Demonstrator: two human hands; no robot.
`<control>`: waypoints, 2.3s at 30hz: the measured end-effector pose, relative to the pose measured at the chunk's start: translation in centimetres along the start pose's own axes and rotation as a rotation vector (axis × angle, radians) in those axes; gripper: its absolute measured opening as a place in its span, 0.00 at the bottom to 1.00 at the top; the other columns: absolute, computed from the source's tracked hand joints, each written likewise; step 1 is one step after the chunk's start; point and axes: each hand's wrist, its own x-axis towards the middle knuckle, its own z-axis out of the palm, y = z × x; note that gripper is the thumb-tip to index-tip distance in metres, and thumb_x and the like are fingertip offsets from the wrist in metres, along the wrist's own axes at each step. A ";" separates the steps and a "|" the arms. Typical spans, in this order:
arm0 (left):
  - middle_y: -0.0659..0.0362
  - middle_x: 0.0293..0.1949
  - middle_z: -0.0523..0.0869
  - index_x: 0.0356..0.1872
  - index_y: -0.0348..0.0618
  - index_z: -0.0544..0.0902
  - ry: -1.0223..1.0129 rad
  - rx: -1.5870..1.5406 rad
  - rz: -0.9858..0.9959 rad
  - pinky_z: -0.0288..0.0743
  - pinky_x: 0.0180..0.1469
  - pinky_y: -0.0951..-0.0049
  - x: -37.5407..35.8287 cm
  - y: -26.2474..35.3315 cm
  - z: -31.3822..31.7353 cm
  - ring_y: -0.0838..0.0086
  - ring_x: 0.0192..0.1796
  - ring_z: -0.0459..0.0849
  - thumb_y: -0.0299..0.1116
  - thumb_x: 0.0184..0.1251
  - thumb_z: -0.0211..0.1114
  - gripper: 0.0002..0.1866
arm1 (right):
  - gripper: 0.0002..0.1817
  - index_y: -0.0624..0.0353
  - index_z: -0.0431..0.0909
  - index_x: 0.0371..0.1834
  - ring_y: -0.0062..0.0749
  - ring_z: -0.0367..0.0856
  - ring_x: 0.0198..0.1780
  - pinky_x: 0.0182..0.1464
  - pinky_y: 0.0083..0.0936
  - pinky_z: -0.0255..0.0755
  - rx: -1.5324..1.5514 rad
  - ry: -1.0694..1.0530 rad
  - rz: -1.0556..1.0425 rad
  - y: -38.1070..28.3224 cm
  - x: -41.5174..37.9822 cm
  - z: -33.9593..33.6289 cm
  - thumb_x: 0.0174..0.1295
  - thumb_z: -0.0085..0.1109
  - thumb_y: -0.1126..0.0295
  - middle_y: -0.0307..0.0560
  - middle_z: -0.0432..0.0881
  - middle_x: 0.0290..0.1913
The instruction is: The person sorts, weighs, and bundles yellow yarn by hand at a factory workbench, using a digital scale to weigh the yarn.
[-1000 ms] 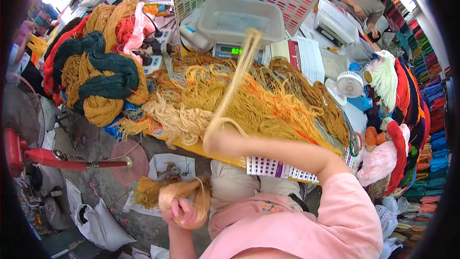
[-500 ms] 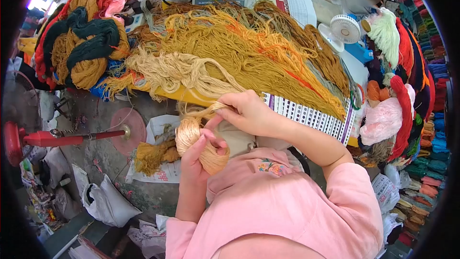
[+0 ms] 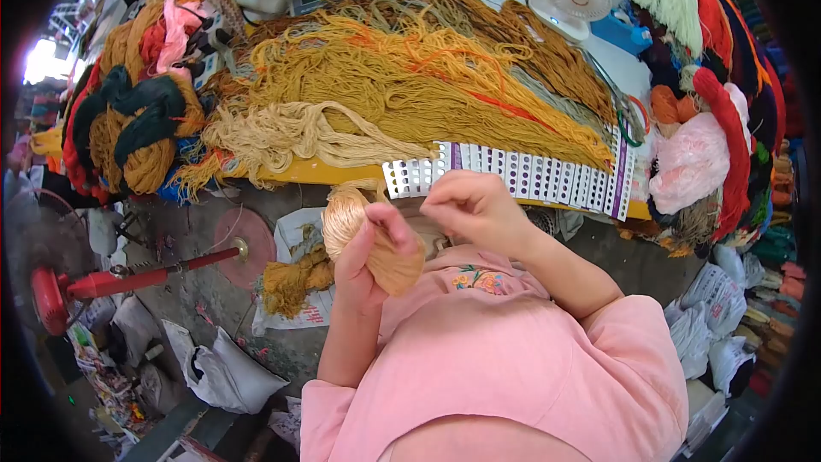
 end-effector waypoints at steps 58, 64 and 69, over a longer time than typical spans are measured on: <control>0.52 0.38 0.75 0.35 0.38 0.72 1.817 -0.101 1.369 0.61 0.49 0.56 -47.8 23.1 -24.8 0.58 0.46 0.70 0.40 0.55 0.40 0.17 | 0.05 0.64 0.63 0.25 0.15 0.58 0.14 0.48 0.43 0.65 0.483 0.400 -0.165 -18.3 25.2 -29.2 0.56 0.41 0.74 0.32 0.54 0.11; 0.60 0.30 0.78 0.29 0.43 0.74 1.222 0.032 1.054 0.70 0.39 0.66 -39.7 17.2 -26.2 0.68 0.34 0.77 0.36 0.51 0.55 0.08 | 0.08 0.62 0.70 0.34 0.21 0.74 0.32 0.43 0.23 0.70 0.027 -0.155 -0.051 -21.6 23.9 -8.6 0.55 0.45 0.70 0.40 0.75 0.31; 0.56 0.34 0.78 0.32 0.42 0.74 0.959 0.014 0.810 0.69 0.43 0.65 -32.6 13.2 -24.1 0.66 0.37 0.76 0.37 0.55 0.52 0.10 | 0.11 0.68 0.68 0.36 0.33 0.73 0.43 0.46 0.28 0.70 0.051 -0.081 -0.047 -26.6 34.6 -18.5 0.56 0.43 0.70 0.51 0.73 0.38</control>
